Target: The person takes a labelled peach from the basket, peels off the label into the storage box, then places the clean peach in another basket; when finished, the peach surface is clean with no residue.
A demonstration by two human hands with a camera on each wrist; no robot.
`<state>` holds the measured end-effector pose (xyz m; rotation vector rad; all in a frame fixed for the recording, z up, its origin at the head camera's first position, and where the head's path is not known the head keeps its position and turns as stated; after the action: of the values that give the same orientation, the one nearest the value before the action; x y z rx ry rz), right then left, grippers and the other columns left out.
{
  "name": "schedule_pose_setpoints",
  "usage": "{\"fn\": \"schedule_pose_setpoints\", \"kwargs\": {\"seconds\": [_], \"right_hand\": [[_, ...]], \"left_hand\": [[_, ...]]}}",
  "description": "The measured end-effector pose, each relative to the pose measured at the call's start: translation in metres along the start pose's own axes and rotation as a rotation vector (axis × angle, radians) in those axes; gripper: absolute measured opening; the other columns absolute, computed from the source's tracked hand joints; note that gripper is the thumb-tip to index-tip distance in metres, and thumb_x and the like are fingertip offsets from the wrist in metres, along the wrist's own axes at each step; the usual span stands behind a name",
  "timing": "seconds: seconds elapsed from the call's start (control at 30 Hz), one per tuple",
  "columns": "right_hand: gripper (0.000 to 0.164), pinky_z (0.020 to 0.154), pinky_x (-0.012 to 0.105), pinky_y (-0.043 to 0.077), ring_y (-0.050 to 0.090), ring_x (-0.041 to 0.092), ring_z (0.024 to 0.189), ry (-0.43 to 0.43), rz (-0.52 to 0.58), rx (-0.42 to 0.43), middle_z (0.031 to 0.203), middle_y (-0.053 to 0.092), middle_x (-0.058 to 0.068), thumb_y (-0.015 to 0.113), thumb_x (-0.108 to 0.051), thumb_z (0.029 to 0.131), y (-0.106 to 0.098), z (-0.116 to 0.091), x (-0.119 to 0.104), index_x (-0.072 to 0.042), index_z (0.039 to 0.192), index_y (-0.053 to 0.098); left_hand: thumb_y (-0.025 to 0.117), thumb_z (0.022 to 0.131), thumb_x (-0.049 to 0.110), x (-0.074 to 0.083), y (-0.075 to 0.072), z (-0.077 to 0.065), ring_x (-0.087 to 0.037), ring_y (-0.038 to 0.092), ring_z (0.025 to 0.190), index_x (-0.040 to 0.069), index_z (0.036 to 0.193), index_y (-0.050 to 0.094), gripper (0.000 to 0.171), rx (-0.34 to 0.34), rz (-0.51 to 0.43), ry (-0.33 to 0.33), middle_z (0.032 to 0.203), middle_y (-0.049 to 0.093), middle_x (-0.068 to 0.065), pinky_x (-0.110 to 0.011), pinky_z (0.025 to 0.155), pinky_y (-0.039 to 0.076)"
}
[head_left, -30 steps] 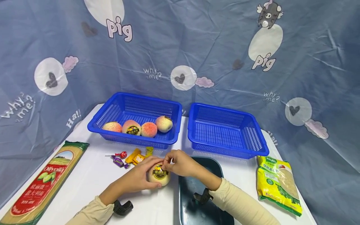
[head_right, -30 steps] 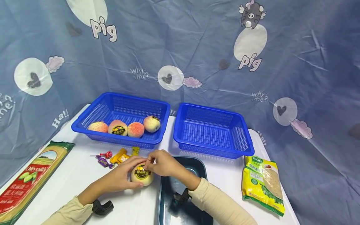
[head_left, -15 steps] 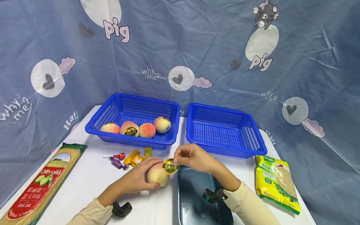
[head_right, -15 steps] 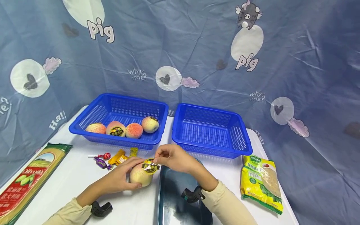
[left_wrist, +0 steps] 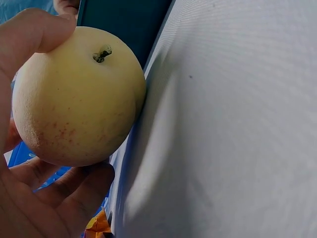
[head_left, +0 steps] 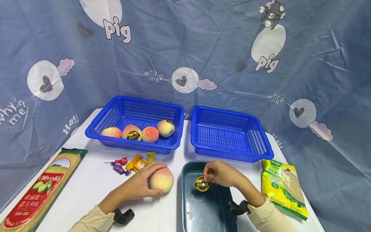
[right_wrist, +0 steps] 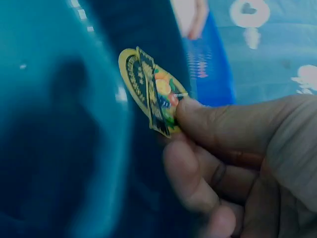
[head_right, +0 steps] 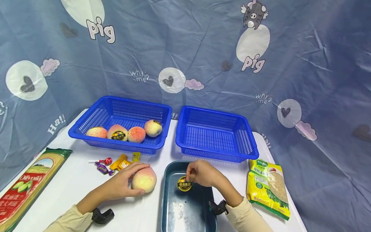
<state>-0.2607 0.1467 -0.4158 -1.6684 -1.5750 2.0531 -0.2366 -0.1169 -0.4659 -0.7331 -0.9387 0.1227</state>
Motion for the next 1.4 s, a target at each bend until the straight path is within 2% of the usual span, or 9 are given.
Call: {"fn": "schedule_pose_setpoints", "kwargs": {"seconds": [0.2, 0.37, 0.67, 0.8, 0.97, 1.1, 1.2, 1.33, 1.4], "right_hand": [[0.014, 0.057, 0.025, 0.047, 0.054, 0.004, 0.061, -0.019, -0.221, 0.029, 0.072, 0.064, -0.01, 0.077, -0.004, 0.087, 0.01, 0.007, -0.001, -0.013, 0.08, 0.068], [0.016, 0.057, 0.028, 0.047, 0.053, 0.003, 0.063, 0.017, -0.378, 0.051, 0.074, 0.062, -0.014, 0.082, -0.012, 0.084, 0.017, 0.012, 0.001, -0.018, 0.079, 0.068], [0.017, 0.057, 0.032, 0.047, 0.053, 0.006, 0.063, 0.087, -0.488, 0.043, 0.071, 0.058, -0.013, 0.085, -0.02, 0.081, 0.024, 0.014, 0.002, -0.019, 0.081, 0.067], [0.016, 0.061, 0.034, 0.049, 0.057, 0.008, 0.07, 0.073, -0.452, 0.008, 0.077, 0.062, -0.013, 0.083, -0.023, 0.084, 0.02, 0.011, 0.0, -0.017, 0.09, 0.069], [0.023, 0.069, 0.03, 0.052, 0.061, 0.007, 0.079, -0.054, -0.243, -0.053, 0.088, 0.066, -0.008, 0.077, -0.024, 0.092, 0.007, 0.01, -0.01, -0.006, 0.105, 0.069], [0.027, 0.069, 0.027, 0.053, 0.062, 0.008, 0.081, -0.163, -0.122, -0.017, 0.093, 0.067, -0.005, 0.072, -0.023, 0.096, -0.006, 0.017, -0.025, -0.003, 0.113, 0.067], [0.029, 0.069, 0.028, 0.053, 0.063, 0.013, 0.089, -0.247, -0.116, 0.027, 0.1, 0.069, -0.001, 0.073, -0.023, 0.095, -0.01, 0.026, -0.038, -0.006, 0.118, 0.066], [0.034, 0.068, 0.027, 0.052, 0.063, 0.021, 0.101, -0.33, -0.125, 0.042, 0.111, 0.068, 0.004, 0.075, -0.024, 0.094, -0.007, 0.035, -0.052, -0.009, 0.123, 0.065], [0.034, 0.073, 0.028, 0.053, 0.063, 0.023, 0.104, -0.358, -0.142, 0.075, 0.112, 0.068, 0.002, 0.076, -0.024, 0.093, -0.007, 0.037, -0.055, -0.009, 0.122, 0.065]], "left_hand": [[0.091, 0.074, 0.039, 0.0, 0.0, -0.001, -0.019, 0.055, 0.121, 0.012, 0.141, 0.055, 0.081, 0.0, 0.0, 0.0, 0.138, 0.053, 0.004, -0.052, 0.097, 0.049], [0.091, 0.074, 0.04, -0.001, 0.0, -0.001, -0.019, 0.055, 0.121, 0.011, 0.141, 0.056, 0.081, 0.001, 0.003, -0.007, 0.138, 0.054, 0.004, -0.052, 0.097, 0.049], [0.09, 0.075, 0.04, -0.003, 0.0, -0.001, -0.02, 0.055, 0.121, 0.013, 0.142, 0.055, 0.081, -0.008, -0.006, -0.015, 0.138, 0.053, 0.003, -0.053, 0.097, 0.049], [0.09, 0.075, 0.042, -0.004, 0.0, -0.002, -0.021, 0.055, 0.122, 0.014, 0.142, 0.054, 0.081, -0.012, -0.002, -0.02, 0.139, 0.053, 0.003, -0.053, 0.097, 0.049], [0.089, 0.076, 0.042, -0.004, 0.001, -0.003, -0.021, 0.055, 0.122, 0.018, 0.143, 0.053, 0.08, -0.018, 0.0, -0.023, 0.139, 0.053, 0.003, -0.054, 0.097, 0.049], [0.089, 0.076, 0.042, -0.004, -0.001, -0.004, -0.022, 0.055, 0.122, 0.016, 0.143, 0.053, 0.081, -0.021, -0.003, -0.025, 0.14, 0.053, 0.002, -0.054, 0.097, 0.049], [0.09, 0.075, 0.041, -0.004, -0.002, -0.004, -0.022, 0.054, 0.123, 0.014, 0.145, 0.051, 0.084, -0.023, -0.001, -0.038, 0.141, 0.052, 0.001, -0.055, 0.097, 0.048], [0.089, 0.076, 0.043, -0.004, -0.004, -0.005, -0.022, 0.054, 0.122, 0.013, 0.146, 0.047, 0.088, -0.03, 0.005, -0.055, 0.141, 0.053, 0.0, -0.055, 0.098, 0.048], [0.089, 0.076, 0.044, -0.004, -0.004, -0.005, -0.021, 0.054, 0.122, 0.012, 0.145, 0.047, 0.087, -0.033, 0.008, -0.052, 0.14, 0.054, 0.001, -0.054, 0.098, 0.048]]}}
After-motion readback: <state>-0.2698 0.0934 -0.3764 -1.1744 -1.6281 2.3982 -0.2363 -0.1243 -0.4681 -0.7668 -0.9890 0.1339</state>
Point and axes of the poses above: each hand's wrist, its own z-axis towards the middle knuckle, its own y-axis out of the palm, x = y × z, the point moved 7 cm from there along z, towards the middle knuckle
